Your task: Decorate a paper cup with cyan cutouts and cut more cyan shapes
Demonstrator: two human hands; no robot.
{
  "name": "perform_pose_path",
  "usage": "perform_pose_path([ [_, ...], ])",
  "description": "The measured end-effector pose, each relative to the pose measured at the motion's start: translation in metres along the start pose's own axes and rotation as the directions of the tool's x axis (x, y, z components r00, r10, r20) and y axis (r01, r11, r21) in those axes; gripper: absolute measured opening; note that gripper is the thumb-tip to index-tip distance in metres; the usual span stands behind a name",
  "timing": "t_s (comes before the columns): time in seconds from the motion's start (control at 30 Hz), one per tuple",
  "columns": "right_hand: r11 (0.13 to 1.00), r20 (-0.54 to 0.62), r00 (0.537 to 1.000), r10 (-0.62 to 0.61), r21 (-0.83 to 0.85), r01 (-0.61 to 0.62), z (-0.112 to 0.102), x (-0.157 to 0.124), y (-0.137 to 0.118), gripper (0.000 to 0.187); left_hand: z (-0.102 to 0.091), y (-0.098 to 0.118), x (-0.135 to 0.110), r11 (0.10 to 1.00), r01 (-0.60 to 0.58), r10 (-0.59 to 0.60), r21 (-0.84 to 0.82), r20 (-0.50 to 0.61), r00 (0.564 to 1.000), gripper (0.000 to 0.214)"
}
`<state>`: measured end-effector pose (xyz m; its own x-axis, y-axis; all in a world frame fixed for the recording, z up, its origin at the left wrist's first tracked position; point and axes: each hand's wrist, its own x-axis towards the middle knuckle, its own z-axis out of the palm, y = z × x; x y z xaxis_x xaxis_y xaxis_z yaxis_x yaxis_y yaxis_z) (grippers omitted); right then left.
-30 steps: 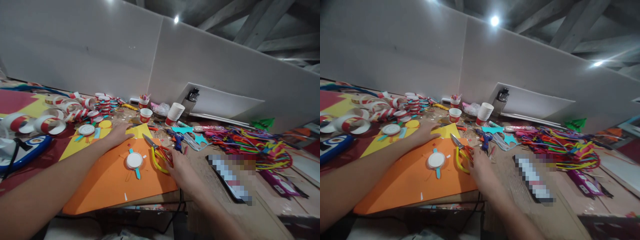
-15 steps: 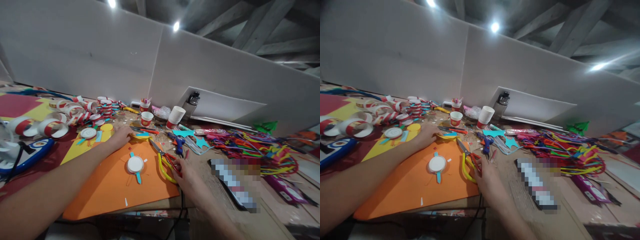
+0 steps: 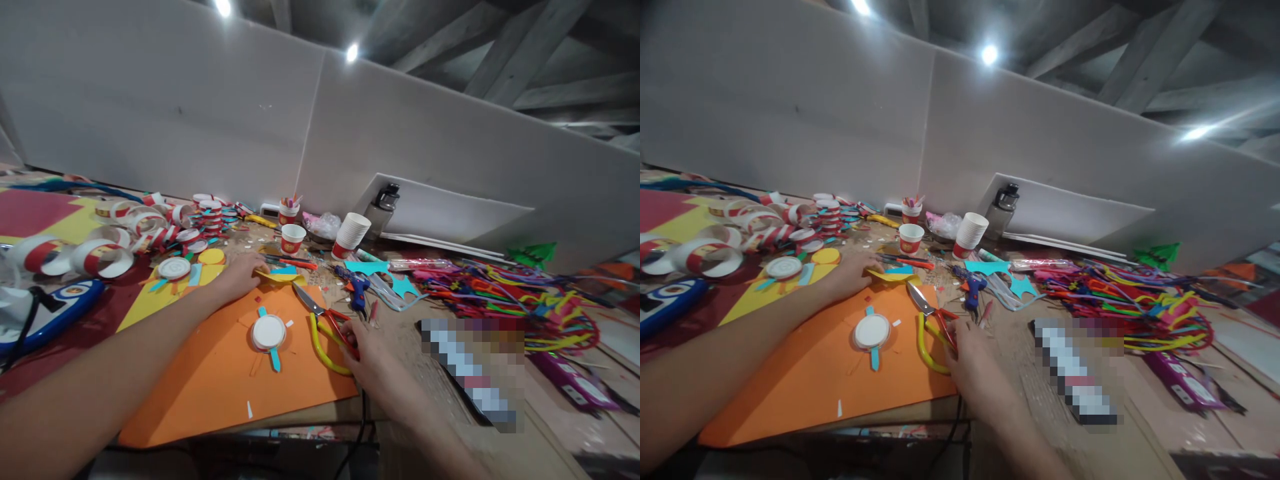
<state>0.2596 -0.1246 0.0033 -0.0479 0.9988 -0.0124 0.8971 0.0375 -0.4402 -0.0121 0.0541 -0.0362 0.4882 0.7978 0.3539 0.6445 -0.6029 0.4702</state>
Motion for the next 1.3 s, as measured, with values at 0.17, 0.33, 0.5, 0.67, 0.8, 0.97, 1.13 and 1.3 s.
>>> perform_pose_path([
  [0.17,1.0,0.004,1.0,-0.021,-0.011,0.021,-0.002,0.001,0.0,0.014,0.0,0.001,-0.001,0.999,0.028,-0.029,0.036,0.046,0.998,0.024],
  [0.33,0.999,0.007,0.999,-0.04,0.019,0.04,-0.006,0.0,-0.002,0.014,0.004,0.0,0.001,0.993,0.11,-0.11,0.045,0.012,0.994,0.035],
  [0.5,0.999,0.019,1.0,-0.024,0.037,0.023,-0.004,-0.002,-0.004,0.01,0.007,-0.001,0.001,0.987,0.12,-0.124,0.11,0.032,0.992,0.044],
  [0.67,0.999,0.03,0.999,-0.021,0.05,0.019,-0.003,-0.002,-0.009,0.007,0.009,-0.003,0.001,0.982,0.134,-0.14,0.135,0.038,0.989,0.05],
  [0.8,0.999,0.037,0.999,-0.021,0.047,0.019,-0.006,-0.003,-0.013,0.004,0.009,0.0,0.0,0.983,0.152,-0.156,0.1,0.034,0.987,0.056],
  [0.97,0.998,0.008,1.0,-0.018,0.054,0.017,-0.006,-0.003,-0.016,0.003,0.007,0.004,-0.002,0.967,0.234,-0.23,0.1,-0.047,0.972,0.056],
  [1.13,0.997,0.0,1.0,-0.021,0.069,0.021,-0.004,-0.003,-0.014,0.006,0.008,-0.001,-0.001,0.967,0.24,-0.234,0.088,-0.075,0.969,0.052],
  [1.3,0.998,-0.013,1.0,-0.021,0.057,0.021,0.0,-0.003,-0.009,0.007,0.01,-0.005,0.0,0.97,0.215,-0.214,0.115,-0.026,0.977,0.046],
])
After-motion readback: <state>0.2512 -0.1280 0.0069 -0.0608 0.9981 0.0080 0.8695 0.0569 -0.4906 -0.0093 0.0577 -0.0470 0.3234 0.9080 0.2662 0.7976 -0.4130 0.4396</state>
